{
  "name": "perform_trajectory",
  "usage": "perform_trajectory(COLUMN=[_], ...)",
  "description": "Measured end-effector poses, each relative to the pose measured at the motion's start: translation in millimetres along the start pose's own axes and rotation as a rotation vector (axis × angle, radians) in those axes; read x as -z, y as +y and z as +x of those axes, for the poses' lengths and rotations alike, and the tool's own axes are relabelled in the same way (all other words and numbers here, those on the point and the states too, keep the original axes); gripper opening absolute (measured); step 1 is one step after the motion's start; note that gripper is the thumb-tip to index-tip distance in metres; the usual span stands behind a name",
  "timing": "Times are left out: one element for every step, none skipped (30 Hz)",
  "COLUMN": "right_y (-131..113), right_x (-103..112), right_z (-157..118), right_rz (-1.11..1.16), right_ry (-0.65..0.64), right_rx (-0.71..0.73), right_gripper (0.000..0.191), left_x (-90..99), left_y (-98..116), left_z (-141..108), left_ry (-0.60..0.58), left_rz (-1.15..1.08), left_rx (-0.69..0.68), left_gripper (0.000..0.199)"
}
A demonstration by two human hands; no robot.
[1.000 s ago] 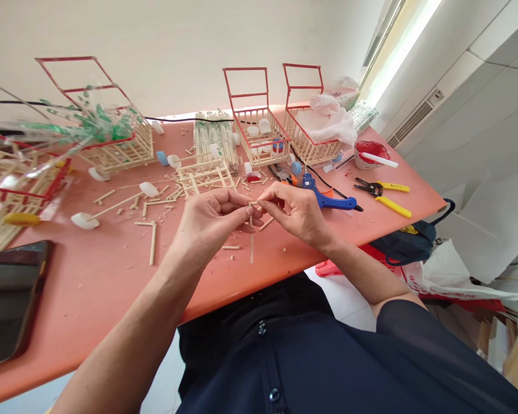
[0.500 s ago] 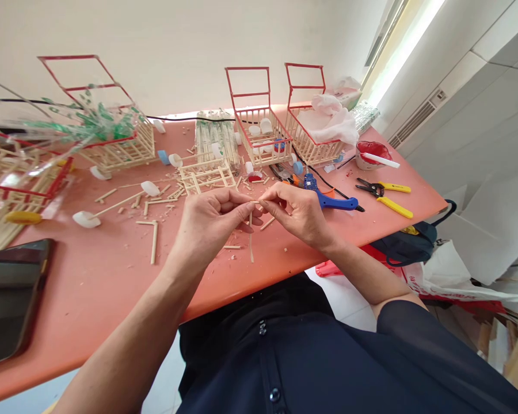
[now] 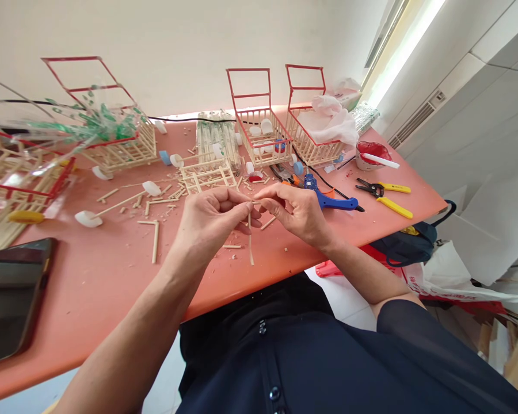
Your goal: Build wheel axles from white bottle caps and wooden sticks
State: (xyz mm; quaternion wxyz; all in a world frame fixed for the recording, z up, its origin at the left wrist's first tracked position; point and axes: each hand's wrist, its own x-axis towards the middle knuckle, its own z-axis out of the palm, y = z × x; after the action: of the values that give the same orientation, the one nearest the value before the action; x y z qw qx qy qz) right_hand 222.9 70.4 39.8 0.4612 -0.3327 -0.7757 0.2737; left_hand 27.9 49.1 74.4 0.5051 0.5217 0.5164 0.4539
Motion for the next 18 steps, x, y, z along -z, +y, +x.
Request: perform_trajectory(right_y=[-0.9, -1.9, -2.9, -3.8, -4.6, -5.2, -5.6, -5.9, -6.0, -6.0, -5.9, -5.8, -5.8, -5.8, -6.0, -6.2, -6.5, -6.9], right_x=[1.1, 2.1, 3.1, 3.8, 4.3, 4.5, 4.4, 4.0, 3.5, 2.9, 2.4, 1.9, 1.5, 1.3, 1.2, 1.2, 1.3, 1.5], right_z=[0.0, 0.2, 0.4, 0.8, 1.2, 1.7, 2.1, 2.5, 2.8, 2.9, 2.9, 2.9, 2.7, 2.7, 2.7, 2.8, 3.0, 3.2], right_rz=[0.013, 0.016, 0.006, -0.012, -0.032, -0.046, -0.051, -0.048, -0.04, -0.032, -0.028, -0.028, -0.029, -0.03, -0.03, -0.025, -0.015, -0.002], right_ry=[0.0, 0.005, 0.017, 0.026, 0.032, 0.036, 0.035, 0.032, 0.029, 0.026, 0.026, 0.025, 0.025, 0.024, 0.022, 0.02, 0.019, 0.017], right_rx=[-0.025, -0.044, -0.053, -0.054, -0.045, -0.031, -0.019, -0.013, -0.012, -0.016, -0.023, -0.031, -0.036, -0.041, -0.046, -0.052, -0.057, -0.066], right_gripper=[0.031, 0.034, 0.036, 0.038, 0.04, 0.041, 0.042, 0.043, 0.043, 0.043, 0.043, 0.044, 0.044, 0.045, 0.046, 0.047, 0.049, 0.05], left_x=[0.0, 0.1, 0.2, 0.4, 0.6, 0.7, 0.8, 0.8, 0.7, 0.5, 0.2, 0.0, -0.3, -0.4, -0.5, -0.4, -0.2, 0.1], left_y=[0.0, 0.2, 0.4, 0.8, 1.2, 1.6, 2.0, 2.4, 2.7, 2.9, 2.9, 2.9, 2.8, 2.7, 2.5, 2.4, 2.3, 2.3], left_z=[0.1, 0.1, 0.1, 0.1, 0.1, 0.0, 0.0, -0.1, -0.2, -0.2, -0.3, -0.4, -0.4, -0.5, -0.6, -0.7, -0.7, -0.7], left_ry=[0.013, 0.024, 0.032, 0.038, 0.041, 0.043, 0.044, 0.043, 0.037, 0.028, 0.018, 0.009, 0.001, -0.004, -0.008, -0.011, -0.013, -0.011], left_rz=[-0.01, -0.018, -0.025, -0.029, -0.031, -0.031, -0.034, -0.04, -0.046, -0.052, -0.057, -0.059, -0.06, -0.06, -0.061, -0.063, -0.065, -0.069], left_rx=[-0.002, -0.003, -0.003, -0.002, 0.001, 0.005, 0.007, 0.008, 0.008, 0.009, 0.012, 0.017, 0.022, 0.026, 0.027, 0.026, 0.024, 0.02], left_gripper=[0.011, 0.011, 0.011, 0.01, 0.01, 0.009, 0.008, 0.008, 0.008, 0.008, 0.008, 0.008, 0.008, 0.008, 0.008, 0.008, 0.008, 0.009])
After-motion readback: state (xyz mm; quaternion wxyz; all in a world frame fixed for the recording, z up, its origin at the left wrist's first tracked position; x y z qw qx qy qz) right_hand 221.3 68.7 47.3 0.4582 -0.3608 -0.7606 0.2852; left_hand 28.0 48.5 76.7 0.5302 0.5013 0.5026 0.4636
